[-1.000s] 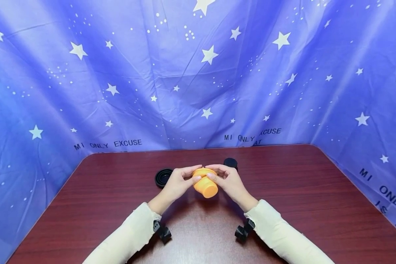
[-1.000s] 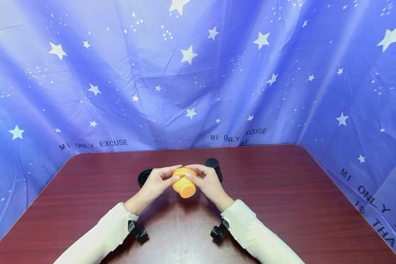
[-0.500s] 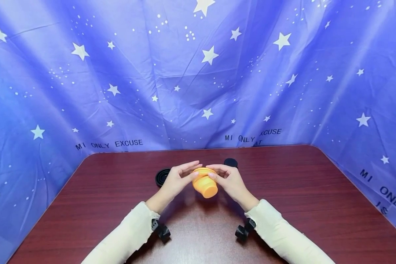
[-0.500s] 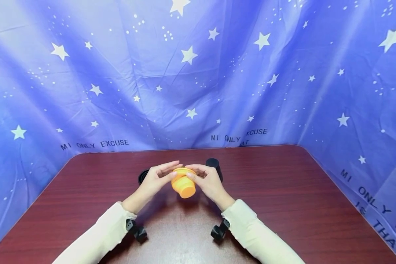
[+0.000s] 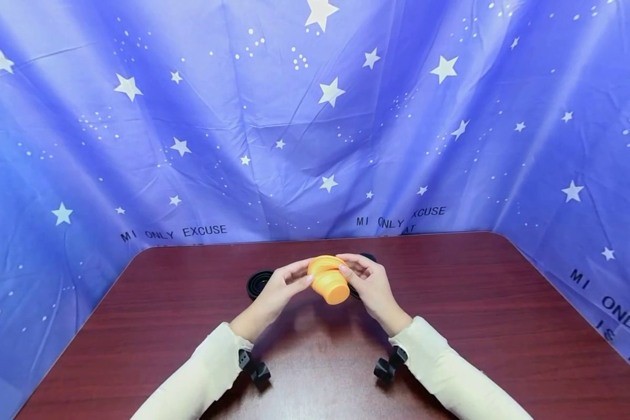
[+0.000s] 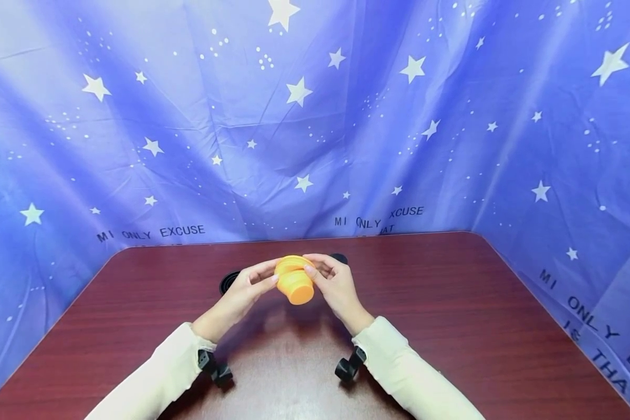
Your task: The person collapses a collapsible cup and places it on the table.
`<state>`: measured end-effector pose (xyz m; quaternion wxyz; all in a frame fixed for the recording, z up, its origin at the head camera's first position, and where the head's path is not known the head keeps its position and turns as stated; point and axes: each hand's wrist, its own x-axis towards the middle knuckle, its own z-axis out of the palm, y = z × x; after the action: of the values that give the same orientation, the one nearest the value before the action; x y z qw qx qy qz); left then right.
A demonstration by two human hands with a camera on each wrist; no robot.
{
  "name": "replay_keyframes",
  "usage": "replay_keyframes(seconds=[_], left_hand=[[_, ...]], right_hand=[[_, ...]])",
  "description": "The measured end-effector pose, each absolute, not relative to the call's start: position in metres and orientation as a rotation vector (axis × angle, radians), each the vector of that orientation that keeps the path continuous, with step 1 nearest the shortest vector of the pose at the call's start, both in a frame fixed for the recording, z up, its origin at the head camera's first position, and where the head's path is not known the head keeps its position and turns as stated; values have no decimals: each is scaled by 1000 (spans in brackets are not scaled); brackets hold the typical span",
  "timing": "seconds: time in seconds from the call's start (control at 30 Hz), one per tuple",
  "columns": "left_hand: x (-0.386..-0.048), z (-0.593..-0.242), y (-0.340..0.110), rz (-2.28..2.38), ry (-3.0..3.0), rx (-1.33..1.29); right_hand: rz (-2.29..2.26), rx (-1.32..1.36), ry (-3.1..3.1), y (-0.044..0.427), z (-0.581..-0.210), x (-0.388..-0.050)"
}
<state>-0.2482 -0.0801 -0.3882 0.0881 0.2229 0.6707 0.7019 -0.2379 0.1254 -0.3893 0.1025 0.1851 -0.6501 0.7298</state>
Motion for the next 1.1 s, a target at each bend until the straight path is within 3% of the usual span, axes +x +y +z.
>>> replay_keyframes(seconds=[0.53,1.1], left_hand=[[-250,-390,-78,2129,2056,703],[-244,-392,-75,1841,2362,856]], right_hand=[[2141,590,-1956,129,-388,-239],[1984,752,-2163,127,-393,-238]])
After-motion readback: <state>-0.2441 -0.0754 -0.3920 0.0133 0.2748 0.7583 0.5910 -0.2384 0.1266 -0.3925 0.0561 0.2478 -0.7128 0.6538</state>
